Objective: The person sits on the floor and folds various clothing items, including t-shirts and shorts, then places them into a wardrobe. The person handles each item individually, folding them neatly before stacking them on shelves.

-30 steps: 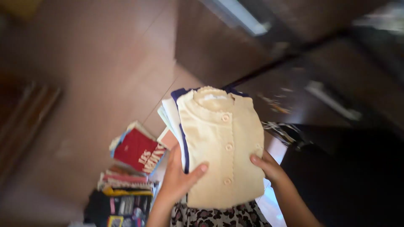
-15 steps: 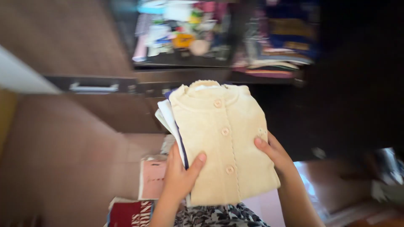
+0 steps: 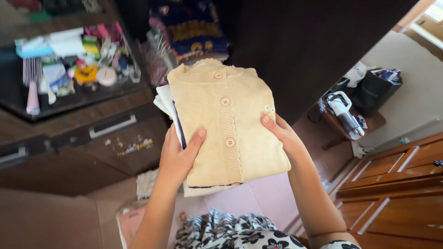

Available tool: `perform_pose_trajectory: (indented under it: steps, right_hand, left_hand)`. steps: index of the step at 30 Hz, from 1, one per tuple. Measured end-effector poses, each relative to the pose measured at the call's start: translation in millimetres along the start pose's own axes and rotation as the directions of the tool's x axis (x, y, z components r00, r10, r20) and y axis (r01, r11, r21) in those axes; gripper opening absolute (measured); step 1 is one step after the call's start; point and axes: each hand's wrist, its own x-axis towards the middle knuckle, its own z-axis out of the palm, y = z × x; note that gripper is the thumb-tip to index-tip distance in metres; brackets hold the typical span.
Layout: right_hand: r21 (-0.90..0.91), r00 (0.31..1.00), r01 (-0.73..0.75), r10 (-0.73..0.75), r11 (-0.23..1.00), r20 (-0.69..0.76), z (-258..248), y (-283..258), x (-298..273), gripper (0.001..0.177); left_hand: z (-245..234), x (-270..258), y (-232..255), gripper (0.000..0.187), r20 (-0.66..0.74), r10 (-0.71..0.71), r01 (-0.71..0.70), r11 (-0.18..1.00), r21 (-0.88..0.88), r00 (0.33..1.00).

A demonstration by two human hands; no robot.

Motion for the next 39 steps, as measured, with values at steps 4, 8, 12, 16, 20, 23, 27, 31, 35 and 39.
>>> perform_pose_trajectory:
  steps: [4, 8, 12, 16, 20, 23, 27, 31, 35, 39]
  right_hand:
    - [0.007, 0.998, 0.066, -0.066, 0.998, 0.009, 1.8, -25.6, 16.4, 0.089]
    - [0.080, 0.974, 0.201, -0.208, 0.976, 0.093, 14.9, -60.8, 45.9, 0.088]
    - [0.119, 0.946, 0.289, -0.303, 0.950, 0.114, 37.3, -107.8, 81.5, 0.085]
    - [0.128, 0.911, 0.390, -0.402, 0.912, 0.093, 60.9, -144.7, 113.2, 0.087]
    - [0.125, 0.906, 0.411, -0.420, 0.903, 0.049, 81.8, -179.9, 129.9, 0.088]
    - [0.095, 0.895, 0.440, -0.445, 0.893, 0.035, 94.8, -205.9, 140.7, 0.088]
    - [0.058, 0.876, 0.479, -0.481, 0.876, 0.025, 104.4, -233.7, 163.1, 0.085]
    - [0.052, 0.835, 0.547, -0.549, 0.836, 0.036, 108.9, -264.2, 199.2, 0.082]
    - [0.152, 0.802, 0.570, -0.587, 0.808, 0.114, 109.5, -297.9, 251.2, 0.079]
    - [0.256, 0.770, 0.555, -0.605, 0.792, 0.204, 118.3, -349.2, 320.7, 0.076]
  left_hand:
    - [2.0, 34.7, 23.1, 0.049, -0.014, 0.077, -0.075, 0.990, 0.118, 0.997]
    - [-9.5, 74.5, 49.7, 0.049, 0.024, 0.165, -0.166, 0.980, 0.109, 0.986]
    - [-28.3, 127.3, 81.4, 0.050, 0.081, 0.281, -0.287, 0.954, 0.087, 0.956]
    - [-43.7, 183.5, 100.5, 0.054, 0.068, 0.255, -0.262, 0.954, 0.145, 0.965]
    - [-52.0, 229.7, 114.7, 0.061, 0.083, 0.232, -0.242, 0.961, 0.134, 0.969]
    - [-54.5, 259.3, 121.0, 0.065, 0.083, 0.187, -0.194, 0.978, 0.082, 0.979]
    - [-53.1, 297.5, 120.2, 0.069, 0.126, 0.197, -0.187, 0.979, -0.087, 0.972]
    - [-49.9, 346.5, 126.5, 0.072, 0.120, 0.231, -0.214, 0.967, -0.138, 0.966]
    - [-45.4, 405.0, 134.0, 0.071, 0.144, 0.246, -0.216, 0.957, -0.196, 0.959]
    - [-44.6, 480.2, 152.1, 0.069, 0.108, 0.296, -0.267, 0.938, -0.221, 0.949]
